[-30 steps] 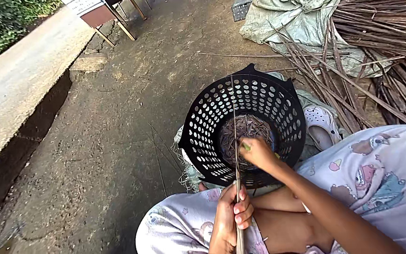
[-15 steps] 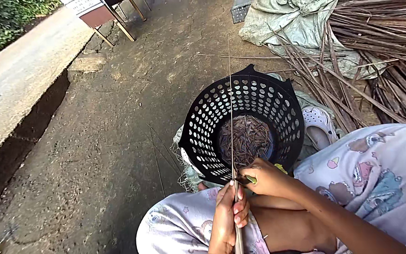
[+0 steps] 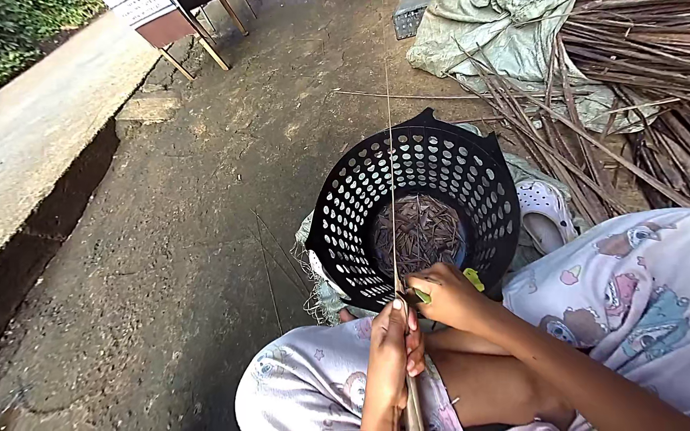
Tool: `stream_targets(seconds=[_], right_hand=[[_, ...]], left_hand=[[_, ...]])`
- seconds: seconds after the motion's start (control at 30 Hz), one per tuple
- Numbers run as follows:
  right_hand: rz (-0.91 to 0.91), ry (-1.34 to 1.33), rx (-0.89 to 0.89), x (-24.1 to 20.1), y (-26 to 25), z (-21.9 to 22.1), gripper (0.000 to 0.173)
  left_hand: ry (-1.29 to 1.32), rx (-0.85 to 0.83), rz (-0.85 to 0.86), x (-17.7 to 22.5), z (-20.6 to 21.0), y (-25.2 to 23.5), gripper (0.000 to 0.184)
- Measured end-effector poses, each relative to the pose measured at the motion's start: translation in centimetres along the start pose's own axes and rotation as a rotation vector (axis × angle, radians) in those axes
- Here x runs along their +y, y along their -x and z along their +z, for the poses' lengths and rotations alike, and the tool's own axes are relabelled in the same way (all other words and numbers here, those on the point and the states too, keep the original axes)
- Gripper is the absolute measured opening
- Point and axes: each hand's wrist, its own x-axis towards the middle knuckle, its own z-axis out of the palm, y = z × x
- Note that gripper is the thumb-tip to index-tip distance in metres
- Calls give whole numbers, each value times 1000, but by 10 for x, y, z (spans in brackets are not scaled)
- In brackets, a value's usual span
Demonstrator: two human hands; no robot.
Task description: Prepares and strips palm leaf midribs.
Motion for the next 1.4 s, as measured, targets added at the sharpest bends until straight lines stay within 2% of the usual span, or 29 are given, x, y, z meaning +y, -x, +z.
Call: stream_targets(seconds=[0.13, 0.23, 0.3, 0.4, 0.5, 0.57, 0.67, 0.73, 0.8, 0.9, 1.0, 1.07, 1.17, 1.27, 1.37, 1.4], right_hand=[[47, 31, -20, -1, -1, -2, 9], [206, 11, -127, -12, -9, -10, 10], [214, 50, -75, -15, -11, -6, 13], [223, 136, 139, -6, -10, 2, 11], [417, 75, 156, 14, -21, -20, 14], [414, 29, 143, 20, -21, -30, 15], [234, -179, 5, 17, -7, -24, 15], [138, -289, -195, 12, -5, -24, 14], [166, -283, -381, 9, -12, -26, 15], [293, -121, -454, -3, -25, -26, 18], [325, -42, -291, -7, -30, -16, 14], [346, -56, -82, 0, -34, -7, 13], [422, -62, -13, 14, -39, -13, 18], [384, -85, 114, 8, -24, -10, 15], [191, -19, 279, 4, -15, 6, 11], [147, 9, 282, 1, -15, 7, 12]], left_hand=[[1, 5, 18, -1, -2, 2, 47], [-85, 11, -6, -6, 5, -1, 43], [-91, 5, -24, -7, 5, -1, 42], [-71, 5, -51, -6, 4, -1, 43], [-44, 27, -117, -9, 1, 3, 45], [33, 16, -160, -7, -2, 2, 47], [308, -128, -234, -5, -11, -5, 52], [455, -226, -285, -5, -16, -6, 51], [532, -277, -322, -5, -17, -6, 49], [637, -285, -327, -5, -19, -8, 49], [801, -295, -307, -1, -17, -12, 50], [868, -325, -307, 0, -18, -10, 48], [852, -353, -324, -2, -21, -6, 46], [837, -417, -344, -3, -23, -6, 43], [852, -434, -381, -2, -22, -6, 42], [855, -423, -394, -1, -21, -5, 43]])
